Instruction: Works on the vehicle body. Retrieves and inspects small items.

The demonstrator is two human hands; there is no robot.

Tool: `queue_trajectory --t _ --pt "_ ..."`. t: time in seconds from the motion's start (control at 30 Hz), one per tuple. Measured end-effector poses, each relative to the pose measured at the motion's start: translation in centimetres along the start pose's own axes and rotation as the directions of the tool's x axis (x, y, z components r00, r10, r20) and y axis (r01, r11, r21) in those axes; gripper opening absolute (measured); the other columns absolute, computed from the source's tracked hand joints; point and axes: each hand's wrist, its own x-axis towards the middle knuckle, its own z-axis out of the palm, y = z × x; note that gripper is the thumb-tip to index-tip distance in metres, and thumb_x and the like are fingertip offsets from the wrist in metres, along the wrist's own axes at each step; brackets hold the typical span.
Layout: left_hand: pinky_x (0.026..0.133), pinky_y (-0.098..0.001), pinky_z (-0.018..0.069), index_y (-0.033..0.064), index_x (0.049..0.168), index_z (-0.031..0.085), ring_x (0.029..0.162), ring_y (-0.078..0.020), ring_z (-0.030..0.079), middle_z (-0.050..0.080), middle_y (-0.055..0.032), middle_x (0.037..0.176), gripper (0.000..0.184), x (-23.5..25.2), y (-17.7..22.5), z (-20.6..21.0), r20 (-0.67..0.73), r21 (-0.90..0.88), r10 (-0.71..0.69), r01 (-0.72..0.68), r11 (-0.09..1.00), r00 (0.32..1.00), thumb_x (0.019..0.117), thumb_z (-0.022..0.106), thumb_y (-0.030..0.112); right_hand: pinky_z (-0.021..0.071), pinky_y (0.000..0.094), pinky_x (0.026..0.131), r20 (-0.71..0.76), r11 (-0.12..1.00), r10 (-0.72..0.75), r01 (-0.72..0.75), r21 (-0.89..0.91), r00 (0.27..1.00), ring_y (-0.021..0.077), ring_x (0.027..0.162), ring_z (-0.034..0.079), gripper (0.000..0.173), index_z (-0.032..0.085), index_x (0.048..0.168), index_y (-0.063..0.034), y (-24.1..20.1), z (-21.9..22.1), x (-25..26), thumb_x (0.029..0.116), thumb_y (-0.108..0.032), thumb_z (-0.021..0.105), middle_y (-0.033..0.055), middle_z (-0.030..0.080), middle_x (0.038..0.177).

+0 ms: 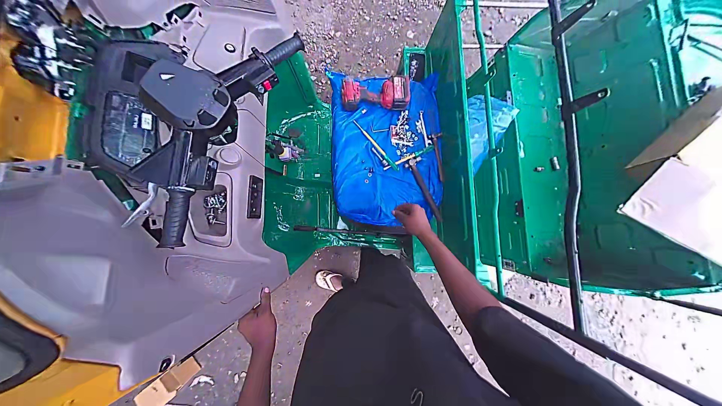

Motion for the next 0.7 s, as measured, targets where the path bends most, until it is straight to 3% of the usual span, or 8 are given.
queue_trajectory --t 0.07,0.17,0.27,0.4,0.5,0.63,0.7 --pt "0.073 -0.0415 0.0586 -0.0009 0.114 0.069 0.076 -0.0164 0.069 0.072 -0.0130 0.094 0.048 -0.5 0.0 0.1 0.019 -0.020 -0.083 0.083 0.996 0.996 0.0962 0.071 0.043 0.0586 0.0517 0.078 -0.045 0.997 -0.072 0.071 -0.014 0.996 0.0254 0.081 0.071 0.022 0.074 0.108 -0.0083 -1.8 -0.2 5.2 0.0995 -0.028 0.068 0.0113 0.075 0.093" --pt "0.070 -0.0408 0.0608 -0.0007 0.115 0.066 0.082 -0.0184 0.072 0.073 -0.0121 0.099 0.045 -1.2 0.9 0.2 0.053 -0.128 -0.280 0.285 0.950 0.958 0.0982 0.069 0.041 0.0566 0.0532 0.091 -0.017 0.969 -0.198 0.193 -0.154 0.980 0.0276 0.097 0.072 0.025 0.073 0.120 -0.0100 -4.1 0.4 13.7 0.0980 -0.019 0.066 0.0110 0.076 0.102" --pt "0.068 -0.0390 0.0598 -0.0013 0.116 0.064 0.083 -0.0173 0.071 0.072 -0.0113 0.100 0.038 -1.4 2.0 0.5 0.070 -0.186 -0.391 0.397 0.899 0.918 0.0984 0.071 0.032 0.0534 0.0570 0.099 0.077 0.920 -0.256 0.267 -0.287 0.964 0.0332 0.112 0.067 0.029 0.072 0.122 -0.0116 -5.7 1.4 19.0 0.0931 -0.017 0.071 0.0148 0.072 0.116" --pt "0.073 -0.0406 0.0591 0.0027 0.140 0.051 0.093 -0.0197 0.069 0.065 -0.0156 0.124 0.050 -2.5 3.6 0.7 0.077 -0.197 -0.456 0.462 0.865 0.887 0.0988 0.070 0.024 0.0560 0.0620 0.089 0.135 0.870 -0.192 0.233 -0.435 0.972 0.0372 0.110 0.068 0.017 0.074 0.108 -0.0131 -5.6 2.4 21.2 0.0935 -0.018 0.067 0.0155 0.073 0.112" --pt "0.079 -0.0473 0.0583 0.0064 0.150 0.044 0.106 -0.0264 0.068 0.058 -0.0172 0.141 0.057 -4.3 3.1 1.4 0.125 -0.117 -0.449 0.463 0.879 0.885 0.1002 0.066 0.024 0.0558 0.0624 0.086 0.149 0.880 -0.192 0.237 -0.412 0.970 0.0368 0.104 0.069 0.017 0.074 0.107 -0.0134 -5.4 2.0 21.8 0.0934 -0.019 0.066 0.0147 0.073 0.107" --pt "0.085 -0.0547 0.0573 0.0054 0.144 0.053 0.111 -0.0317 0.067 0.058 -0.0187 0.143 0.051 -7.7 0.5 3.5 0.312 0.142 -0.520 0.502 0.853 0.795 0.0998 0.068 0.028 0.0563 0.0558 0.088 0.146 0.878 -0.311 0.343 -0.335 0.939 0.0324 0.105 0.068 0.023 0.074 0.114 -0.0147 -4.3 2.3 21.0 0.0953 -0.018 0.061 0.0133 0.071 0.111" --pt "0.100 -0.0534 0.0534 0.0033 0.141 0.057 0.125 -0.0304 0.062 0.059 -0.0184 0.143 0.049 -8.6 0.3 4.3 0.401 0.278 -0.497 0.414 0.867 0.770 0.0997 0.068 0.027 0.0573 0.0520 0.089 0.190 0.857 -0.377 0.419 -0.299 0.907 0.0305 0.105 0.067 0.025 0.076 0.115 -0.0154 -3.9 2.8 19.8 0.0964 -0.015 0.060 0.0136 0.068 0.113"
